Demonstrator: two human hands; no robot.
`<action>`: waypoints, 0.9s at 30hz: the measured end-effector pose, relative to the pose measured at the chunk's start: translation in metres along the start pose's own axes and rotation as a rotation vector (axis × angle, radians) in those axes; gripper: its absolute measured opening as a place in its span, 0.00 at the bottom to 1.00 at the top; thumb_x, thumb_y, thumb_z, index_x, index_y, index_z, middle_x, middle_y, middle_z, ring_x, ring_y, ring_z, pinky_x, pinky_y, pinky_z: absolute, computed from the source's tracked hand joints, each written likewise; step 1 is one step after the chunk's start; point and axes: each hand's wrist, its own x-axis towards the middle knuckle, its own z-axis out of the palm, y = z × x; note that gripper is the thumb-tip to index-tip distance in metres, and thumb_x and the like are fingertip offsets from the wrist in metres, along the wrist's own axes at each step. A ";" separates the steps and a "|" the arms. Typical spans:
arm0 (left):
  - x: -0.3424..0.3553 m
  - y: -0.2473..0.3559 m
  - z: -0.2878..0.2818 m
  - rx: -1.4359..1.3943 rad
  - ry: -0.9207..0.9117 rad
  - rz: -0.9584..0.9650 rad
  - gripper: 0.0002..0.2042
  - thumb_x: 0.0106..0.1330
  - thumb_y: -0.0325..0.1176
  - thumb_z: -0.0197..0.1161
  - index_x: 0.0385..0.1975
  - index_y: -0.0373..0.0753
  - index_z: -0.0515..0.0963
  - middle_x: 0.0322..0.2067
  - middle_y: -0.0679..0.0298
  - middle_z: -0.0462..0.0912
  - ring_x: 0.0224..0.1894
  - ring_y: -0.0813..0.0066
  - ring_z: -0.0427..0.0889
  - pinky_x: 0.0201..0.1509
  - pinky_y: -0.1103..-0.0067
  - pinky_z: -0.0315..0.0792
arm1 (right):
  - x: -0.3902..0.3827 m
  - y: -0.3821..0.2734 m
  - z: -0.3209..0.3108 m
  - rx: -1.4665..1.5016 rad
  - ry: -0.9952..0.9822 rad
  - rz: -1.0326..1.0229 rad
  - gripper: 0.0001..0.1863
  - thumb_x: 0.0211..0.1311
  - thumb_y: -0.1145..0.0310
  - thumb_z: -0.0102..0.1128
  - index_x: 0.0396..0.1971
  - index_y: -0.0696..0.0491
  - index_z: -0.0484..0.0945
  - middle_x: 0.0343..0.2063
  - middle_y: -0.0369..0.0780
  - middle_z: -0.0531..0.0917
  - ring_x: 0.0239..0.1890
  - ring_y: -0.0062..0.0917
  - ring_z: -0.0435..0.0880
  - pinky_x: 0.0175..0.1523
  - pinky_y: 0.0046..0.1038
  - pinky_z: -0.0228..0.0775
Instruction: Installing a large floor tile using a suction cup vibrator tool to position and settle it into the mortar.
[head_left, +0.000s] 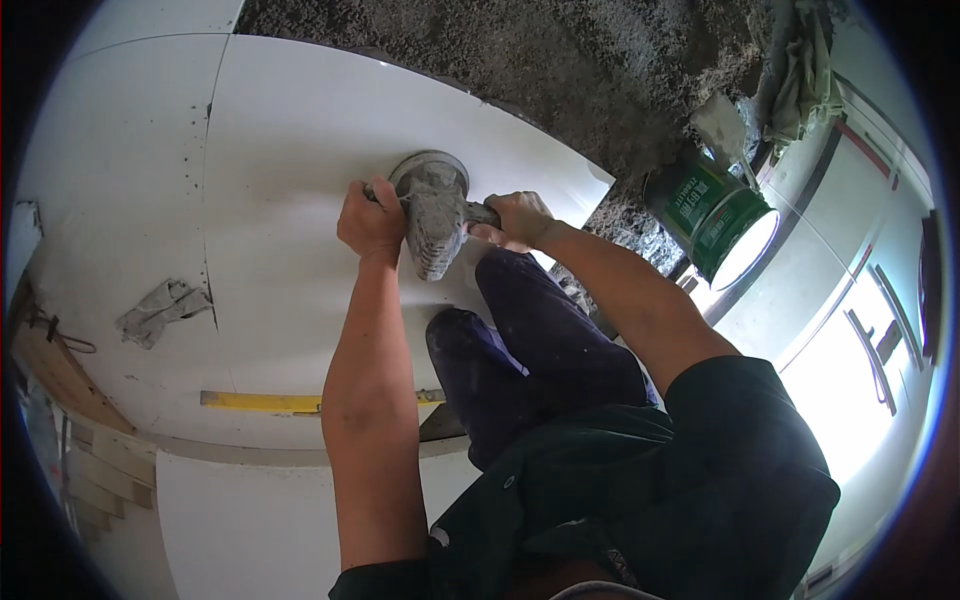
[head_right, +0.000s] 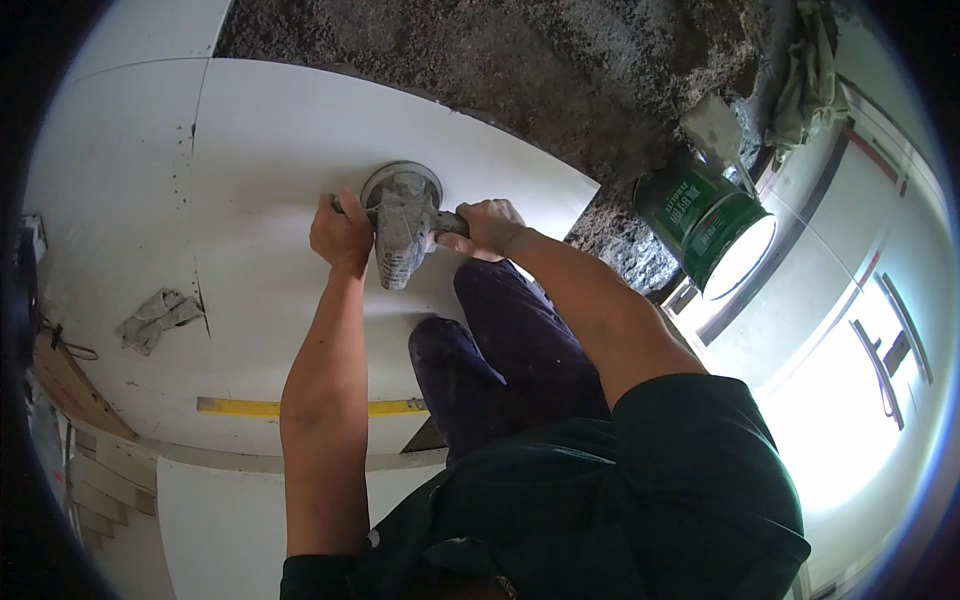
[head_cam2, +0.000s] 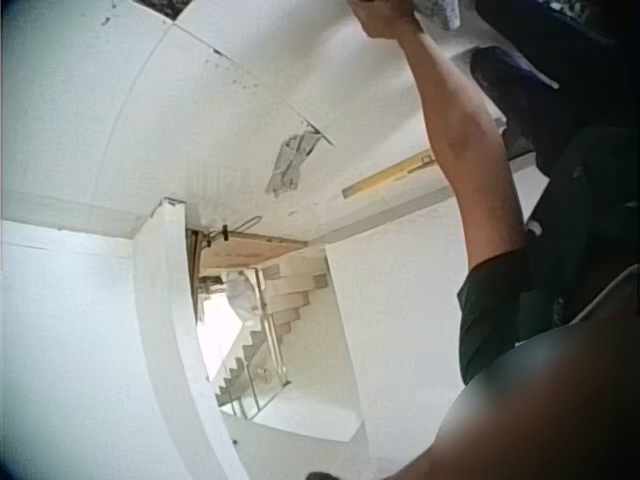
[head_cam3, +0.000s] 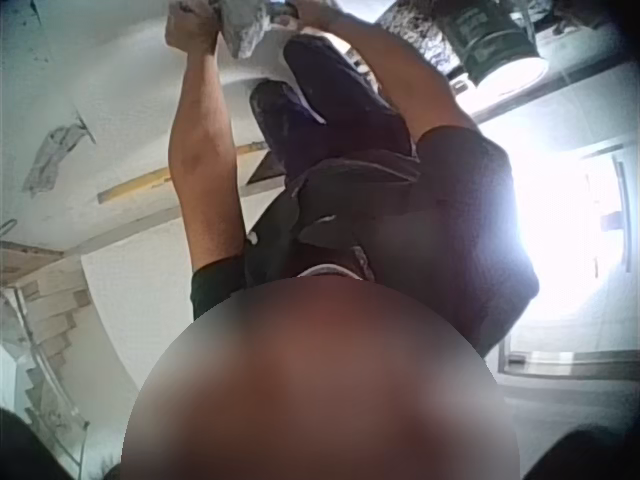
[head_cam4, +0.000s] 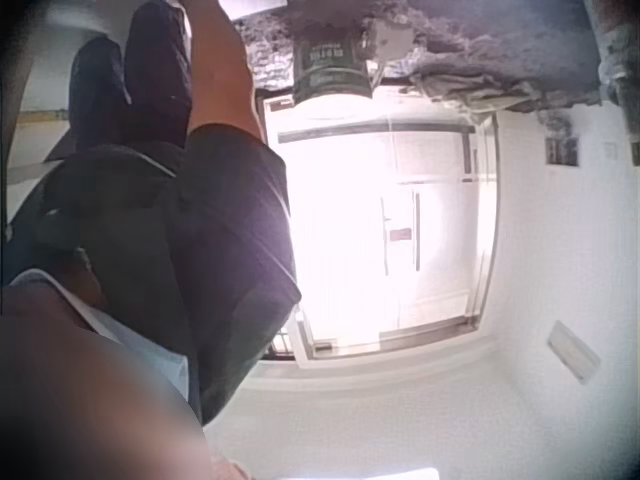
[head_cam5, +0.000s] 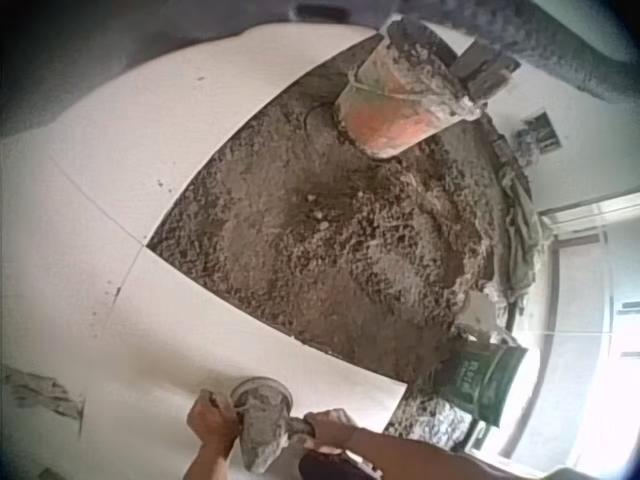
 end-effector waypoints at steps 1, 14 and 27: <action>-0.001 -0.001 0.000 0.007 0.005 0.004 0.20 0.68 0.52 0.52 0.27 0.40 0.75 0.27 0.50 0.84 0.31 0.42 0.82 0.34 0.53 0.74 | 0.000 -0.002 0.000 -0.012 -0.002 0.004 0.38 0.59 0.28 0.52 0.39 0.55 0.82 0.30 0.49 0.86 0.38 0.50 0.86 0.47 0.47 0.76; 0.000 -0.004 -0.002 0.014 0.013 0.044 0.20 0.68 0.52 0.52 0.28 0.39 0.75 0.27 0.50 0.83 0.30 0.41 0.82 0.33 0.54 0.75 | -0.001 -0.003 0.000 0.008 -0.025 -0.008 0.41 0.61 0.25 0.48 0.38 0.55 0.81 0.31 0.50 0.85 0.39 0.49 0.86 0.48 0.48 0.76; 0.001 -0.006 -0.002 -0.026 -0.017 0.065 0.20 0.68 0.52 0.53 0.29 0.38 0.75 0.28 0.50 0.84 0.31 0.42 0.83 0.35 0.54 0.76 | -0.003 -0.009 -0.006 0.012 -0.033 0.013 0.40 0.60 0.27 0.50 0.41 0.55 0.82 0.33 0.50 0.86 0.41 0.50 0.85 0.49 0.48 0.76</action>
